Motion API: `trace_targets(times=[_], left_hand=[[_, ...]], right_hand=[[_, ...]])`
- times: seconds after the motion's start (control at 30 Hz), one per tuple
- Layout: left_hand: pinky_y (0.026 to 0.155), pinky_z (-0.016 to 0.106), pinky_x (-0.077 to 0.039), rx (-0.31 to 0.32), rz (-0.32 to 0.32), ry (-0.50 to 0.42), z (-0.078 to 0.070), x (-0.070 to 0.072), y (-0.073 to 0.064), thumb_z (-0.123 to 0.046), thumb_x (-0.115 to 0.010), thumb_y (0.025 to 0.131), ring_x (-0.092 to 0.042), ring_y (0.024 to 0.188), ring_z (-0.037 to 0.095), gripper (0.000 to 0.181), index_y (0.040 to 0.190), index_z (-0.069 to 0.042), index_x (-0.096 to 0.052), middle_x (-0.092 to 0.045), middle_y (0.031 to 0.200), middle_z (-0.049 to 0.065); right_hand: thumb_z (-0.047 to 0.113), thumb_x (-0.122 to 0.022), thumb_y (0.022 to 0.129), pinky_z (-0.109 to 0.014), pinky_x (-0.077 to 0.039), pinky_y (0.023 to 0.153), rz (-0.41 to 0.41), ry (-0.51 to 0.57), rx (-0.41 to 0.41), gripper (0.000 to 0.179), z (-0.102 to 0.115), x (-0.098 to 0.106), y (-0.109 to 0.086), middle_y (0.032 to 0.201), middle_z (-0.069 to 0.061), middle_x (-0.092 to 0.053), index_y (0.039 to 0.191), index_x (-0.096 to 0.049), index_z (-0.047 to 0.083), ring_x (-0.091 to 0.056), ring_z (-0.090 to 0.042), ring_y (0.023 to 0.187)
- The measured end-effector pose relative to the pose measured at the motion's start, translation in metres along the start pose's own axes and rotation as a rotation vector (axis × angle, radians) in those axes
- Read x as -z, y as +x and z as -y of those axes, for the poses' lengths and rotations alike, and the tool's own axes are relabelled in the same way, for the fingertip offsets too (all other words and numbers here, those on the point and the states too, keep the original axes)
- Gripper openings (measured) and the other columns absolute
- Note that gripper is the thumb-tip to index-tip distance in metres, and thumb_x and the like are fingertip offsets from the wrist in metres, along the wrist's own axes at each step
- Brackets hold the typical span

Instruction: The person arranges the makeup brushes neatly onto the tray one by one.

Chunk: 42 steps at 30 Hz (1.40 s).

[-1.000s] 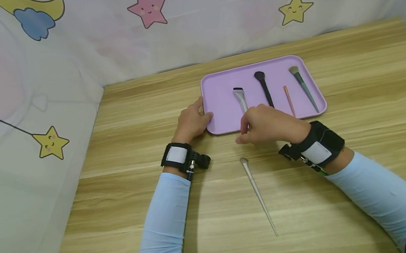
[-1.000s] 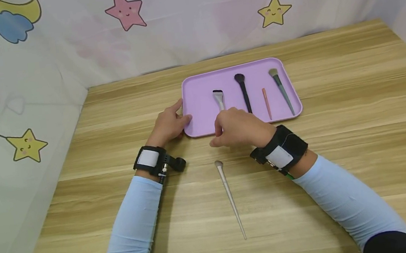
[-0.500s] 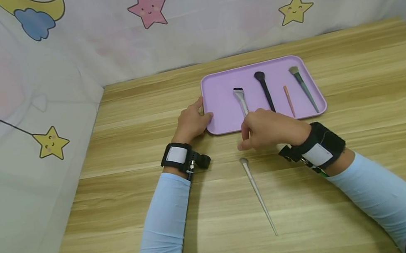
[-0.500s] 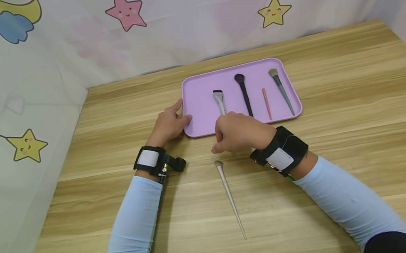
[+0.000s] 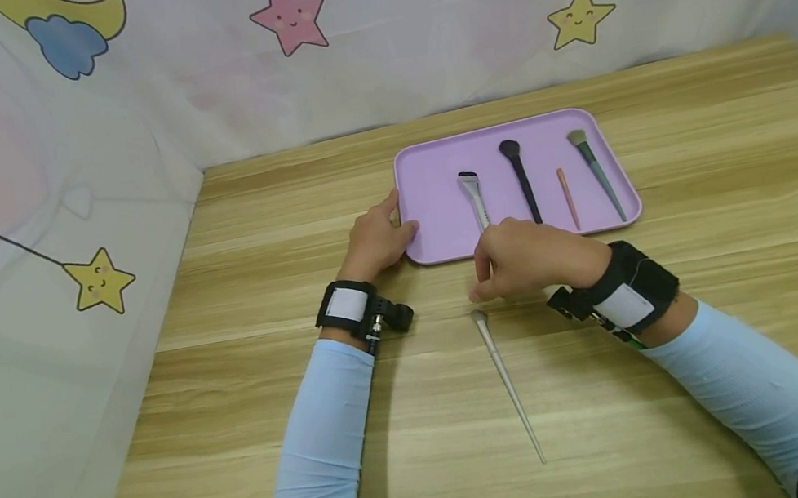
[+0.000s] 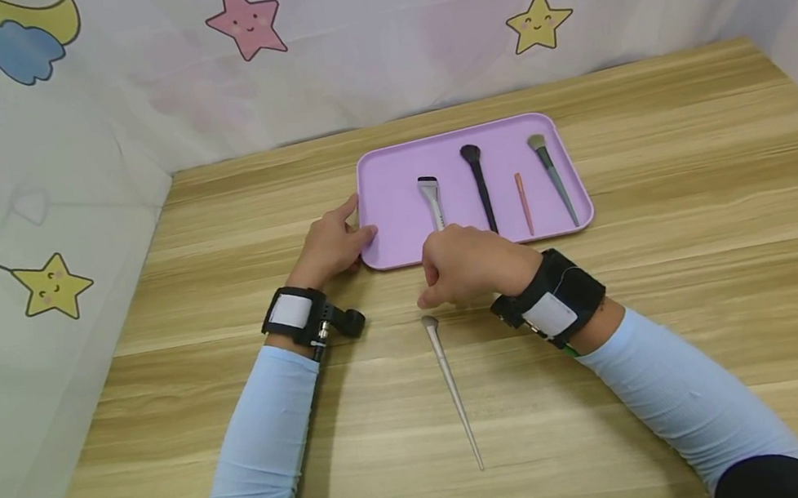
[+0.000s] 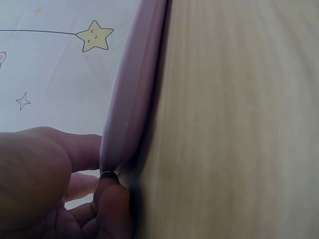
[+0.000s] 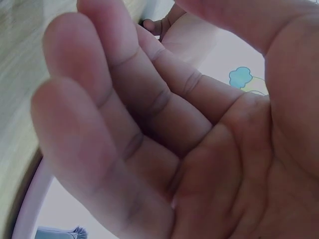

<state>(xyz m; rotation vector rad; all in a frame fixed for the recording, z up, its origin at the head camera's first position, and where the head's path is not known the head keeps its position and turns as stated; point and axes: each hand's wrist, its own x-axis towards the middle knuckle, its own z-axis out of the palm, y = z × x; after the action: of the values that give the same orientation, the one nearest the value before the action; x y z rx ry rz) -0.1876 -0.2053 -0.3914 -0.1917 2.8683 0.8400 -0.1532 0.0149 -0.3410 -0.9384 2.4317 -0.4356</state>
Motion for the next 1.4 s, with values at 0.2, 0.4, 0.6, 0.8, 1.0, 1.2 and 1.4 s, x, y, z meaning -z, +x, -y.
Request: trace_targets(times=[0.2, 0.4, 0.6, 0.8, 1.0, 1.2, 1.4], left_hand=[[0.090, 0.036, -0.047, -0.001, 0.003, 0.015, 0.000, 0.001, 0.000, -0.038, -0.055, 0.094, -0.054, 0.107, 0.023, 0.068, 0.153, -0.019, -0.026, -0.046, 0.147, 0.008], [0.074, 0.033, -0.048, -0.005, 0.004, -0.004, 0.001, 0.001, 0.000, -0.037, -0.055, 0.094, -0.062, 0.073, 0.023, 0.068, 0.153, -0.019, -0.026, -0.048, 0.146, 0.009], [0.084, 0.034, -0.047, -0.004, 0.006, -0.005, 0.001, 0.001, 0.000, -0.037, -0.055, 0.094, -0.058, 0.100, 0.023, 0.068, 0.153, -0.019, -0.026, -0.043, 0.150, 0.007], [0.079, 0.033, -0.047, 0.001, 0.012, -0.013, 0.001, 0.001, -0.001, -0.037, -0.055, 0.094, -0.060, 0.092, 0.025, 0.069, 0.153, -0.019, -0.026, -0.045, 0.149, 0.007], [0.089, 0.035, -0.047, 0.000, 0.011, -0.013, 0.001, 0.002, -0.001, -0.037, -0.055, 0.094, -0.059, 0.099, 0.024, 0.069, 0.153, -0.019, -0.025, -0.047, 0.147, 0.007], [0.089, 0.036, -0.047, -0.004, 0.017, -0.011, 0.001, 0.002, -0.001, -0.037, -0.055, 0.094, -0.059, 0.089, 0.024, 0.069, 0.153, -0.019, -0.025, -0.062, 0.129, 0.011], [0.090, 0.036, -0.047, -0.001, 0.016, -0.017, 0.000, 0.002, -0.001, -0.038, -0.055, 0.094, -0.059, 0.094, 0.024, 0.069, 0.153, -0.019, -0.025, -0.061, 0.130, 0.011]], right_hand=[[0.036, -0.073, 0.082, -0.025, -0.044, 0.054, 0.027, 0.005, 0.000, 0.023, 0.003, -0.001, -0.001, 0.073, 0.000, -0.065, 0.077, -0.073, 0.014, -0.055, -0.014, 0.062], [0.038, -0.075, 0.081, -0.025, -0.044, 0.054, 0.033, -0.024, 0.012, 0.024, 0.005, -0.002, -0.003, 0.070, 0.001, -0.064, 0.072, -0.072, 0.016, -0.055, -0.014, 0.063], [0.040, -0.076, 0.079, -0.025, -0.043, 0.052, 0.044, -0.032, 0.013, 0.025, 0.007, -0.003, -0.004, 0.067, 0.002, -0.063, 0.072, -0.071, 0.016, -0.055, -0.013, 0.061], [0.040, -0.076, 0.079, -0.025, -0.044, 0.052, 0.068, -0.042, 0.017, 0.026, 0.008, -0.004, -0.007, 0.066, 0.003, -0.063, 0.070, -0.070, 0.017, -0.056, -0.012, 0.060], [0.039, -0.075, 0.080, -0.026, -0.046, 0.054, 0.104, -0.035, 0.024, 0.025, 0.010, -0.004, -0.010, 0.066, 0.004, -0.064, 0.069, -0.069, 0.017, -0.057, -0.012, 0.059], [0.037, -0.076, 0.079, -0.025, -0.044, 0.053, 0.108, -0.052, 0.035, 0.025, 0.011, -0.006, -0.011, 0.065, 0.004, -0.061, 0.067, -0.068, 0.017, -0.055, -0.011, 0.059], [0.039, -0.077, 0.078, -0.025, -0.043, 0.052, 0.120, -0.080, 0.019, 0.025, 0.013, -0.008, -0.012, 0.067, 0.005, -0.060, 0.066, -0.068, 0.019, -0.055, -0.011, 0.060]])
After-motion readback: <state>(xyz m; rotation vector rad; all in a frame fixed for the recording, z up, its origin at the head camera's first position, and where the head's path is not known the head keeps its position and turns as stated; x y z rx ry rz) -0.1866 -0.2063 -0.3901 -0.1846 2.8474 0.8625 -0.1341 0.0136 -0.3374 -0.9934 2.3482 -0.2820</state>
